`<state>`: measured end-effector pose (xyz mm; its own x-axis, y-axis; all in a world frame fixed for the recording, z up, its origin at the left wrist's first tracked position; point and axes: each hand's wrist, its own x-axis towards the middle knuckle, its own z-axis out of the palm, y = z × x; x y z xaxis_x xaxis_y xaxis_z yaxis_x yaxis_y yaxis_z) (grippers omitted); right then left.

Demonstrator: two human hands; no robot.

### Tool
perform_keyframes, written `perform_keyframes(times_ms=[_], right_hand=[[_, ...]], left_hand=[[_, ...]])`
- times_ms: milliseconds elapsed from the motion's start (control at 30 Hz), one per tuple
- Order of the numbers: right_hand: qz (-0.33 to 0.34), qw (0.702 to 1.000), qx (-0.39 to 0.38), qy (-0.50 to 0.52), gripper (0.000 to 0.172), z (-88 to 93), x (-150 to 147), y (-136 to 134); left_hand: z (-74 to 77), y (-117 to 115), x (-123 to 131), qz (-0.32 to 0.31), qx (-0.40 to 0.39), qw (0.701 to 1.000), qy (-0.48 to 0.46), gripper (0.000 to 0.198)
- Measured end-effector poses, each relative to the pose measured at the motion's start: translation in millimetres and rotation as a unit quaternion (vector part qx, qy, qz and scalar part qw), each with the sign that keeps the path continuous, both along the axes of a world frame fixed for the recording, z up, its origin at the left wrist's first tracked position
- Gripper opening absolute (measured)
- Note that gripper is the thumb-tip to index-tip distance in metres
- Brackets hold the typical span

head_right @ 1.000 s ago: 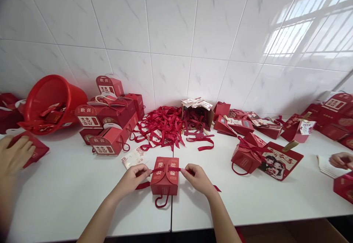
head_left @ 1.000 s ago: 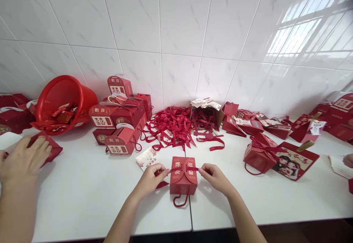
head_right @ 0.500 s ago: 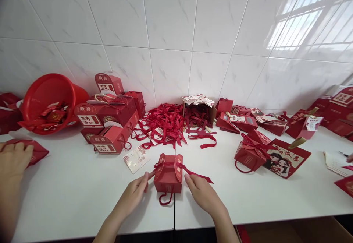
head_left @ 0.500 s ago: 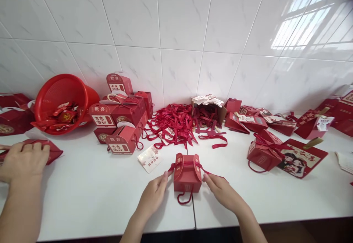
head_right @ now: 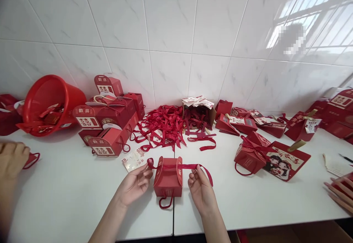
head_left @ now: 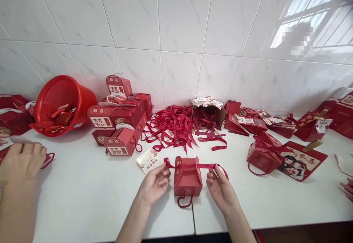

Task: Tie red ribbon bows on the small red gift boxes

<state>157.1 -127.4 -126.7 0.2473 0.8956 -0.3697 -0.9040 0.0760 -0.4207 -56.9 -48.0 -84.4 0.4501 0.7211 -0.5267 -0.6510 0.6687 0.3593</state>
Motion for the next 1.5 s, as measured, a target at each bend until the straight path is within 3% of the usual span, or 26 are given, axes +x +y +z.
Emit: perform_keyframes(times_ms=[300,633,733,867,933,1167,1267,1367,1500], right_hand=[[-0.058,0.997,-0.047,0.020,0.009,12.0,0,-2],[-0.083,0.991,-0.093,0.056,0.012,14.6,-1,-2],[-0.083,0.990,-0.095,0.065,0.011,11.4,-4,-1],[-0.080,0.990,-0.093,0.073,0.011,6.0,-6,-2],[-0.082,0.990,-0.088,0.072,0.013,3.8,-5,-3],[-0.158,0.986,-0.050,0.008,0.010,8.2,6,-3],[-0.194,0.980,-0.022,-0.035,0.018,15.0,9,-2],[-0.201,0.978,-0.006,-0.058,0.024,20.0,10,-1],[-0.196,0.979,0.002,-0.059,0.023,18.1,8,-1]], left_hand=[[19.2,-7,-13,0.113,0.076,0.990,-0.029,0.024],[0.8,-7,3,0.243,0.011,0.966,-0.091,0.029],[0.1,-10,7,0.245,-0.004,0.963,-0.114,0.033],[4.4,-11,8,0.222,-0.016,0.970,-0.095,0.017],[6.1,-10,7,0.217,-0.018,0.973,-0.078,0.020],[20.0,-6,-4,0.252,0.075,0.965,-0.016,0.027],[33.8,-4,-8,0.237,0.112,0.965,0.008,0.020],[43.8,-1,-7,0.231,0.133,0.963,0.027,0.025],[37.0,3,-4,0.243,0.125,0.962,0.016,0.023]])
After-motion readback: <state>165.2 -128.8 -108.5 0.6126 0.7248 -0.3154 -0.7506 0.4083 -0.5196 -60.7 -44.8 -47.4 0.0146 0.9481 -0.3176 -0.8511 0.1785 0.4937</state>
